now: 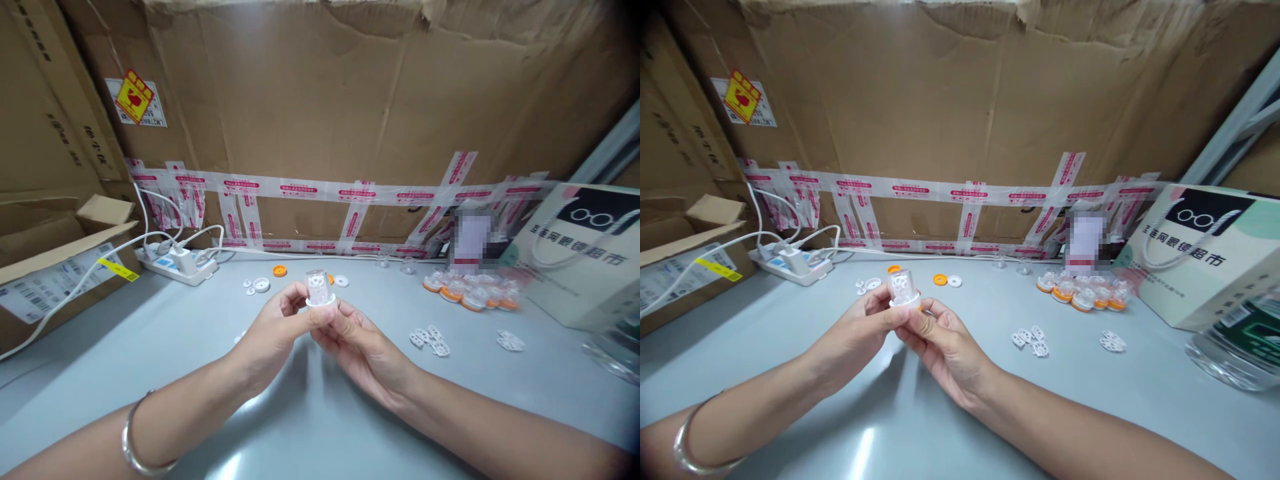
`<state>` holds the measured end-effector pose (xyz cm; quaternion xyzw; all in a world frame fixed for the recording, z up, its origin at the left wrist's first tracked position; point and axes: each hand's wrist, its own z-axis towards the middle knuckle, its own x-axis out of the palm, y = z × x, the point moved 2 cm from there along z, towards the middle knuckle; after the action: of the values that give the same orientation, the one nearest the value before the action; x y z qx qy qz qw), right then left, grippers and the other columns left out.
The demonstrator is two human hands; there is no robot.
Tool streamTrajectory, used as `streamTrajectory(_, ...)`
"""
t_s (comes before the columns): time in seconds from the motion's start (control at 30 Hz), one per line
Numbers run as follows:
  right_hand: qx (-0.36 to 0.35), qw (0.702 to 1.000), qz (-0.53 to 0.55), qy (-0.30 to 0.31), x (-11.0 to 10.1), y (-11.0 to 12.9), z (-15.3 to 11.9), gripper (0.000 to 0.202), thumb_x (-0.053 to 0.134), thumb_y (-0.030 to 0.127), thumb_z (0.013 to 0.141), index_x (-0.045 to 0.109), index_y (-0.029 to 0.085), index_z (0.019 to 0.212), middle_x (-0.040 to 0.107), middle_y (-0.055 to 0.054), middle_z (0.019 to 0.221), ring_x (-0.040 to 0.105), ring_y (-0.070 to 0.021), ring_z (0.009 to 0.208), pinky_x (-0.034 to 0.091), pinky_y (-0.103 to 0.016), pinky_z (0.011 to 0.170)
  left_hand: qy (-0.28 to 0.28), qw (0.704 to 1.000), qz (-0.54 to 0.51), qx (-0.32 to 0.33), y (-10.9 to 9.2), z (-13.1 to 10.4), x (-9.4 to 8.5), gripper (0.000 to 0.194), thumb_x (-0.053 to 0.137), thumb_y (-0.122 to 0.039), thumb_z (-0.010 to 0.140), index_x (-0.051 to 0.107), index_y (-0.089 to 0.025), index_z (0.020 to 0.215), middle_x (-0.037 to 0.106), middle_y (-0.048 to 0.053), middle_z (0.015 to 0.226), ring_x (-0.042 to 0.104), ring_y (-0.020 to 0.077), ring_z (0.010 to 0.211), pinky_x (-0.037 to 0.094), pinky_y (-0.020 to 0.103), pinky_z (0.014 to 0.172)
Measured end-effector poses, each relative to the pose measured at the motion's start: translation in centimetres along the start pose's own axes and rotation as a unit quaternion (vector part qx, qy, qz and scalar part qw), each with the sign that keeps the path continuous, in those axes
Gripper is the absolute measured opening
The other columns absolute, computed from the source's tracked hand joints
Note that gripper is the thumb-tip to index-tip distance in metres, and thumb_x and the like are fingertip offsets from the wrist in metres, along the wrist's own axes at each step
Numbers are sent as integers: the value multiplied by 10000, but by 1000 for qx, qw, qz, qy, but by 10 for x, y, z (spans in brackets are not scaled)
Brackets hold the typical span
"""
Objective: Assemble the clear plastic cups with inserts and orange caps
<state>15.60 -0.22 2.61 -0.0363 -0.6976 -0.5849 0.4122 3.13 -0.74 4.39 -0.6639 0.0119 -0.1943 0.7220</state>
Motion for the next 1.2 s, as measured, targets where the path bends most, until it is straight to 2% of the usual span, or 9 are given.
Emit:
streamTrajectory(0.13, 17, 998, -62, -23, -6, 11, 5, 209, 684, 325, 729, 606, 194, 873, 633, -11, 899, 590, -128, 895, 397, -323, 949, -68, 985, 157, 30, -2, 10, -14, 247, 674, -367, 715, 598, -188, 868, 609, 48, 948, 528, 201, 888, 371, 330, 814)
streamTrajectory(0.23, -21, 983, -168, -64, -15, 20, 9, 349, 709, 354, 692, 558, 229, 980, 615, -29, 995, 595, -156, 892, 443, -344, 857, -122, 938, 306, 107, -1, 17, -23, 269, 741, -370, 621, 591, -199, 766, 592, 46, 968, 514, 237, 951, 348, 355, 848)
streamTrajectory(0.43, -54, 929, -362, -44, -31, 16, 16, 290, 712, 322, 669, 534, 206, 866, 649, -18, 835, 628, -149, 729, 488, -314, 701, -73, 875, 440, 189, 12, 16, -19, 168, 693, -314, 683, 592, -206, 762, 563, 50, 944, 499, 243, 977, 344, 385, 880)
streamTrajectory(0.57, -72, 893, -442, -53, -45, 26, 25, 288, 693, 329, 672, 549, 198, 884, 687, -41, 832, 654, -174, 729, 501, -305, 671, -54, 876, 445, 177, 18, 14, -19, 424, 734, -382, 641, 584, -241, 1012, 530, 68, 1085, 472, 263, 1064, 337, 406, 928)
streamTrajectory(0.63, -91, 839, -526, -105, -58, 46, 30, 295, 675, 365, 671, 562, 191, 880, 695, -54, 860, 666, -185, 755, 504, -299, 679, -55, 878, 446, 168, 18, 14, -20, 526, 727, -426, 642, 544, -267, 1109, 498, 70, 1161, 434, 272, 1129, 318, 415, 961)
streamTrajectory(0.73, -105, 692, -679, -222, -89, 90, 34, 298, 631, 401, 684, 567, 186, 879, 696, -63, 900, 665, -181, 754, 493, -281, 663, -49, 875, 459, 150, 14, 13, -22, 368, 639, -451, 733, 576, -273, 1049, 463, 65, 1214, 397, 267, 1180, 332, 397, 957)
streamTrajectory(0.9, -64, 542, -778, -311, -148, 150, 22, 255, 657, 364, 606, 560, 178, 751, 663, -111, 794, 617, -279, 784, 413, -336, 623, -44, 856, 497, 135, 6, 16, -32, 272, 547, -433, 804, 600, -245, 993, 440, 77, 1231, 476, 263, 1082, 451, 288, 647)
streamTrajectory(1.03, 5, 463, -836, -293, -177, 162, 16, 267, 680, 347, 542, 551, 187, 713, 642, -104, 716, 605, -299, 721, 355, -312, 548, -68, 826, 537, 156, -4, 27, -47, 234, 549, -392, 803, 612, -222, 951, 487, 74, 1154, 513, 233, 1012, 450, 257, 571)
streamTrajectory(1.2, 51, 410, -872, -261, -187, 159, 19, 361, 641, 390, 578, 575, 182, 865, 659, -150, 849, 600, -347, 816, 364, -334, 585, -128, 797, 559, 190, -21, 39, -69, 203, 562, -366, 794, 633, -203, 892, 542, 68, 1050, 518, 229, 1022, 431, 218, 508)
